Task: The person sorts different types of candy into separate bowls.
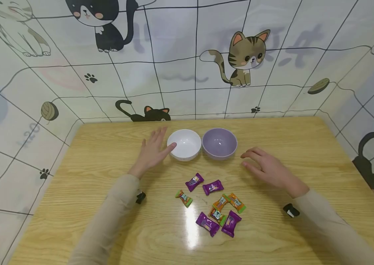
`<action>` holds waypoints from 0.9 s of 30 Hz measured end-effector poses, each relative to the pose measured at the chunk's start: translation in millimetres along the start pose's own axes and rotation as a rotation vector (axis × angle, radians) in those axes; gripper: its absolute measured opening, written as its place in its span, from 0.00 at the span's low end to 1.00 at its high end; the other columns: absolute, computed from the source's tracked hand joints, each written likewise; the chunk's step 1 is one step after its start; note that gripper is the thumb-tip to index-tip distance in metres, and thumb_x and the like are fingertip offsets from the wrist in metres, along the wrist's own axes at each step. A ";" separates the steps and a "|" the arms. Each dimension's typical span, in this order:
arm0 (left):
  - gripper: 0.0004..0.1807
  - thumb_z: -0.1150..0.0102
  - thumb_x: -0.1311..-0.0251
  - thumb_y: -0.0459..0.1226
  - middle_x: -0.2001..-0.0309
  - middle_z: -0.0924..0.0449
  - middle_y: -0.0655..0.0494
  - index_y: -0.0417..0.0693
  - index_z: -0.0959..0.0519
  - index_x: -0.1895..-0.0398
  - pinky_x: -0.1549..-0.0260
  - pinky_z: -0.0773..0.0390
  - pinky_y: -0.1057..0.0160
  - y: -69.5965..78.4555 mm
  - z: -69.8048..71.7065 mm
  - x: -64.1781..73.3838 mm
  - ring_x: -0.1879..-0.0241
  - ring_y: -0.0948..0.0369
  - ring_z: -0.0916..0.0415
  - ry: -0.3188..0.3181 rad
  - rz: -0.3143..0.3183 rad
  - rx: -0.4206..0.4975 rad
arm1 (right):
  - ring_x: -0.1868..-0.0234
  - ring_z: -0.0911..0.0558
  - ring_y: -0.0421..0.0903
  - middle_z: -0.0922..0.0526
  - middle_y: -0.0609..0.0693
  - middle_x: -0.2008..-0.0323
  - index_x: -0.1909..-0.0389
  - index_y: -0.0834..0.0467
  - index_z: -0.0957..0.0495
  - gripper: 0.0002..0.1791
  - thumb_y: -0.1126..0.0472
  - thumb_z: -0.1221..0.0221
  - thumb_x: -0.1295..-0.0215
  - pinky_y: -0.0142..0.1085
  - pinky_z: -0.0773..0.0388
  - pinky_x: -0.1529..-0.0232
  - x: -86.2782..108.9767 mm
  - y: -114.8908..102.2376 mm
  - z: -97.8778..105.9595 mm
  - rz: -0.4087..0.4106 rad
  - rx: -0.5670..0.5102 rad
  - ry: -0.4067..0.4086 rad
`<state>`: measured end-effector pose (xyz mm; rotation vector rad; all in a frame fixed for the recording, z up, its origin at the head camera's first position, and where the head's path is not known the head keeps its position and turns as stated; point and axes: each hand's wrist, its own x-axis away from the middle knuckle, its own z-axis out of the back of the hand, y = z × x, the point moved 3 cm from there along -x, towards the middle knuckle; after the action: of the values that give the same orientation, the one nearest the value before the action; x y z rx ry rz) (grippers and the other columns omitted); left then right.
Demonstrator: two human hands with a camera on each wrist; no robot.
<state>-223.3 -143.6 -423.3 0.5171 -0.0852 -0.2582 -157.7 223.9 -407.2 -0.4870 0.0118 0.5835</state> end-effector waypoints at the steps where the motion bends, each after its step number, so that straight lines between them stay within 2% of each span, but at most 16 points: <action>1: 0.47 0.65 0.36 0.68 0.24 0.60 0.47 0.55 0.60 0.22 0.36 0.64 0.34 2.3 -0.2 -0.9 0.26 0.46 0.65 -0.003 -0.005 0.020 | 0.47 0.24 0.58 0.24 0.58 0.48 0.48 0.63 0.23 0.17 0.55 0.47 0.27 0.54 0.26 0.49 -0.6 -2.6 -1.1 0.019 -0.001 -0.003; 6: 0.48 0.60 0.35 0.65 0.24 0.57 0.46 0.48 0.58 0.22 0.37 0.61 0.32 12.1 -4.0 -6.2 0.28 0.43 0.59 -0.020 -0.030 0.083 | 0.51 0.21 0.52 0.22 0.53 0.52 0.51 0.62 0.21 0.13 0.58 0.44 0.30 0.48 0.22 0.52 -4.2 -14.2 -10.4 0.103 -0.029 -0.031; 10: 0.48 0.56 0.35 0.63 0.24 0.58 0.46 0.47 0.59 0.22 0.37 0.59 0.32 16.1 -9.5 -9.7 0.27 0.45 0.57 -0.045 -0.044 0.117 | 0.54 0.21 0.47 0.21 0.50 0.54 0.52 0.61 0.21 0.13 0.58 0.43 0.31 0.44 0.22 0.53 -7.3 -21.6 -20.6 0.136 -0.052 -0.067; 14: 0.49 0.51 0.36 0.60 0.24 0.60 0.46 0.47 0.61 0.22 0.34 0.56 0.38 16.0 -14.8 -12.3 0.27 0.48 0.58 -0.068 -0.055 0.165 | 0.54 0.21 0.46 0.21 0.49 0.54 0.52 0.61 0.21 0.13 0.58 0.43 0.31 0.43 0.22 0.53 -11.0 -28.6 -29.8 0.155 -0.092 -0.106; 19: 0.54 0.42 0.38 0.56 0.24 0.61 0.46 0.45 0.63 0.23 0.32 0.52 0.50 15.2 -17.4 -13.4 0.27 0.49 0.58 -0.083 -0.057 0.273 | 0.52 0.21 0.47 0.20 0.49 0.53 0.51 0.61 0.21 0.12 0.60 0.43 0.31 0.43 0.23 0.51 -15.2 -35.1 -39.1 0.163 -0.160 -0.160; 27: 0.60 0.32 0.46 0.52 0.24 0.60 0.45 0.44 0.64 0.23 0.34 0.45 0.51 11.3 -20.3 -15.5 0.28 0.48 0.52 -0.104 -0.032 0.349 | 0.50 0.22 0.47 0.20 0.47 0.52 0.50 0.60 0.21 0.13 0.63 0.41 0.34 0.44 0.25 0.48 -19.6 -39.5 -50.8 0.194 -0.243 -0.225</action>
<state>-232.7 -120.3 -435.5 0.8519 -0.2258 -0.3039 -146.8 162.4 -432.1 -0.6583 -0.2307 0.8331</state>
